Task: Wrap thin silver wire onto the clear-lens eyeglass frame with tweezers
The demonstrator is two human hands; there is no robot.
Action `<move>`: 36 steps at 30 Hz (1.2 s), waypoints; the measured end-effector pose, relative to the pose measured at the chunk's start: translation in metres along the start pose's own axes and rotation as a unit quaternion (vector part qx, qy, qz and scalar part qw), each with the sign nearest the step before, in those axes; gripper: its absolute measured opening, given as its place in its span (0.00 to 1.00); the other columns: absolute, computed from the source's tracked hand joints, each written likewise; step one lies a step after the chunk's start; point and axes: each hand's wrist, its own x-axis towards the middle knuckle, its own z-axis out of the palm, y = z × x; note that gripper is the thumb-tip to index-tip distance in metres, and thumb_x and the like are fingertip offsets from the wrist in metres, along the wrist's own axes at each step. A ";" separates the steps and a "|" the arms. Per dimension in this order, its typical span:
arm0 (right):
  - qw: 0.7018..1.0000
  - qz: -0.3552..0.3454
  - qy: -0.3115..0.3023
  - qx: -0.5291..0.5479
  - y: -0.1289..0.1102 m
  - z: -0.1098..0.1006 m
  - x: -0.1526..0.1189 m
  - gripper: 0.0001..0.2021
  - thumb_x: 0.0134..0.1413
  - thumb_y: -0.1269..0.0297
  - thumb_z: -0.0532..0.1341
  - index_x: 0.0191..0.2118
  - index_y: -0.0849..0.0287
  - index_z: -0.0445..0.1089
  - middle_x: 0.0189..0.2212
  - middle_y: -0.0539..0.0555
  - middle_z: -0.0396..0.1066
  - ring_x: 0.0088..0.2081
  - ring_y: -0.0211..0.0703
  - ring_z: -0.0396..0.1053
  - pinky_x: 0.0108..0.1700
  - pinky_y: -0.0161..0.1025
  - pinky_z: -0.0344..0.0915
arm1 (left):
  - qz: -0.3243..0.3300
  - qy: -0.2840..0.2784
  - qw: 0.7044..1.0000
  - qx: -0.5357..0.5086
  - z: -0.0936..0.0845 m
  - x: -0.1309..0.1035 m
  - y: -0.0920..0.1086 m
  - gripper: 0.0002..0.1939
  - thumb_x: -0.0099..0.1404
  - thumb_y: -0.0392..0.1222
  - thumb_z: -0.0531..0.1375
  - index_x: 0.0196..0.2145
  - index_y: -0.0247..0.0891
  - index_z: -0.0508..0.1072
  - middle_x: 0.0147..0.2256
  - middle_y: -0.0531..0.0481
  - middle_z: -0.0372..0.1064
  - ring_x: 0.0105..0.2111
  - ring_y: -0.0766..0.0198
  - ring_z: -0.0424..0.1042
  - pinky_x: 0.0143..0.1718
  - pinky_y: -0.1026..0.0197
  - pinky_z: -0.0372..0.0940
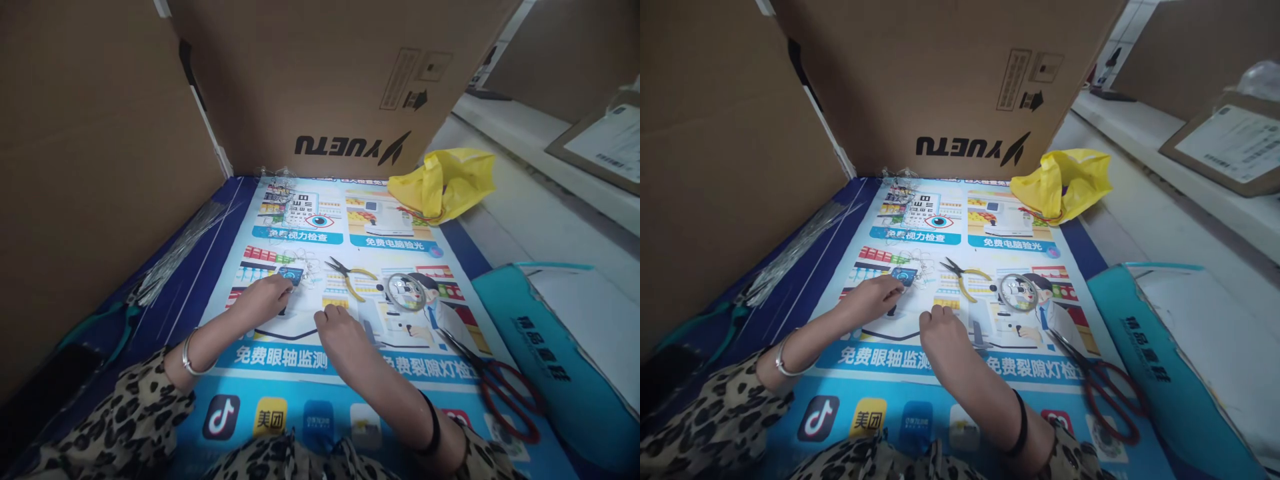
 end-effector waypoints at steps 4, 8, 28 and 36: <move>1.000 -0.008 0.005 -0.011 -0.002 0.002 -0.001 0.08 0.48 0.79 0.56 0.35 0.64 0.65 0.33 0.60 0.66 0.36 0.49 0.65 0.34 0.40 0.64 | -0.014 0.001 1.000 0.015 -0.002 0.003 0.002 0.08 0.59 0.32 0.49 0.29 0.36 0.68 0.29 0.48 0.67 0.30 0.62 0.67 0.30 0.63 0.59; 0.999 -0.019 0.002 -0.028 -0.006 0.001 -0.001 0.08 0.48 0.80 0.55 0.34 0.65 0.66 0.31 0.60 0.66 0.35 0.49 0.65 0.33 0.41 0.64 | -0.003 0.005 1.000 0.020 -0.001 0.003 0.002 0.08 0.59 0.32 0.49 0.30 0.36 0.68 0.30 0.47 0.67 0.31 0.61 0.68 0.31 0.62 0.59; 0.998 -0.038 0.040 -0.008 0.001 -0.001 -0.006 0.06 0.46 0.77 0.57 0.33 0.64 0.62 0.30 0.60 0.64 0.32 0.47 0.64 0.30 0.40 0.63 | 0.023 -0.082 0.992 0.094 -0.007 0.016 0.009 0.09 0.61 0.35 0.46 0.31 0.36 0.66 0.32 0.44 0.66 0.32 0.57 0.68 0.30 0.60 0.58; 0.998 -0.058 0.031 0.005 0.014 -0.005 0.000 0.08 0.43 0.79 0.56 0.34 0.65 0.61 0.30 0.60 0.65 0.30 0.45 0.64 0.25 0.38 0.62 | -0.029 -0.056 0.990 -0.122 -0.018 0.020 -0.015 0.09 0.57 0.45 0.52 0.29 0.38 0.67 0.23 0.53 0.66 0.24 0.64 0.64 0.25 0.65 0.56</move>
